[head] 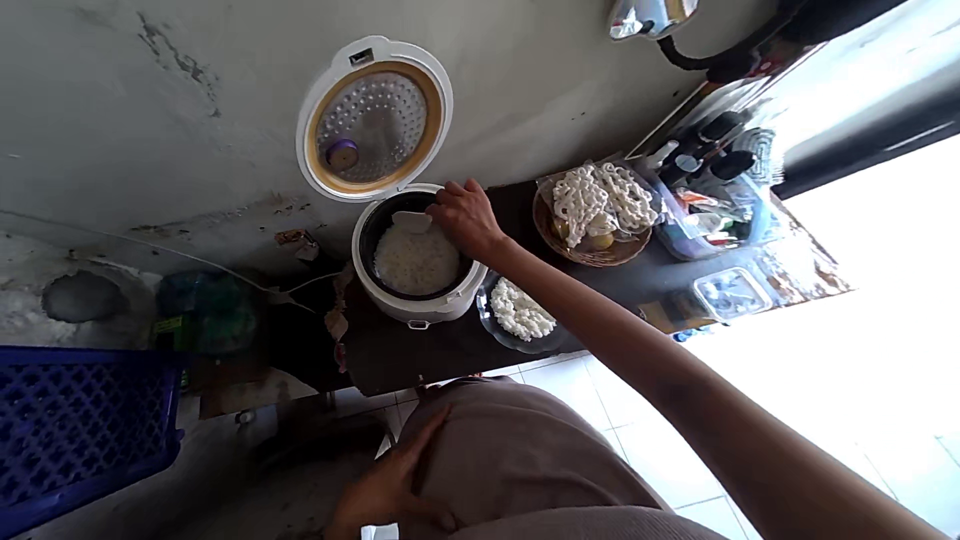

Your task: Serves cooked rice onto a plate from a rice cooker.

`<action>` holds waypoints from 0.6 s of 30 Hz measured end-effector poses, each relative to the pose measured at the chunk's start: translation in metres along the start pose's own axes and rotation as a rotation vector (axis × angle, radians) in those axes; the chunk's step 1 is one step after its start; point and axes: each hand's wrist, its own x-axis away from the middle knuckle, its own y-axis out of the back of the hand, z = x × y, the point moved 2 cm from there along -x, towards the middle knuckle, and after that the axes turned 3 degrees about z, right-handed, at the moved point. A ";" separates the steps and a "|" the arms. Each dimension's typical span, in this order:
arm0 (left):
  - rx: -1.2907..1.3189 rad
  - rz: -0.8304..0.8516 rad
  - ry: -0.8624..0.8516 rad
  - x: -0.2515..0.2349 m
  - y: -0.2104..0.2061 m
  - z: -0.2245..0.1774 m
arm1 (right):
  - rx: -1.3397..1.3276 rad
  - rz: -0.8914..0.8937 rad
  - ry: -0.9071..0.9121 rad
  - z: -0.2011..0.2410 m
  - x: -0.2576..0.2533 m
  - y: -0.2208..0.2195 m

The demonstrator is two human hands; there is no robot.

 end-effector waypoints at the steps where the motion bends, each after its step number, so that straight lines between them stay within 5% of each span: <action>1: 0.003 -0.030 0.003 0.003 -0.001 0.001 | -0.034 0.010 0.002 -0.002 -0.001 0.000; 9: -0.002 -0.048 0.061 0.006 0.008 0.000 | -0.185 0.124 -0.034 0.002 -0.010 0.009; 14: -0.030 -0.049 0.050 0.004 0.015 -0.006 | -0.101 0.041 -0.036 0.012 0.000 0.017; 18: -0.010 -0.069 0.042 0.006 0.013 -0.002 | -0.083 0.214 -0.048 0.020 0.012 0.038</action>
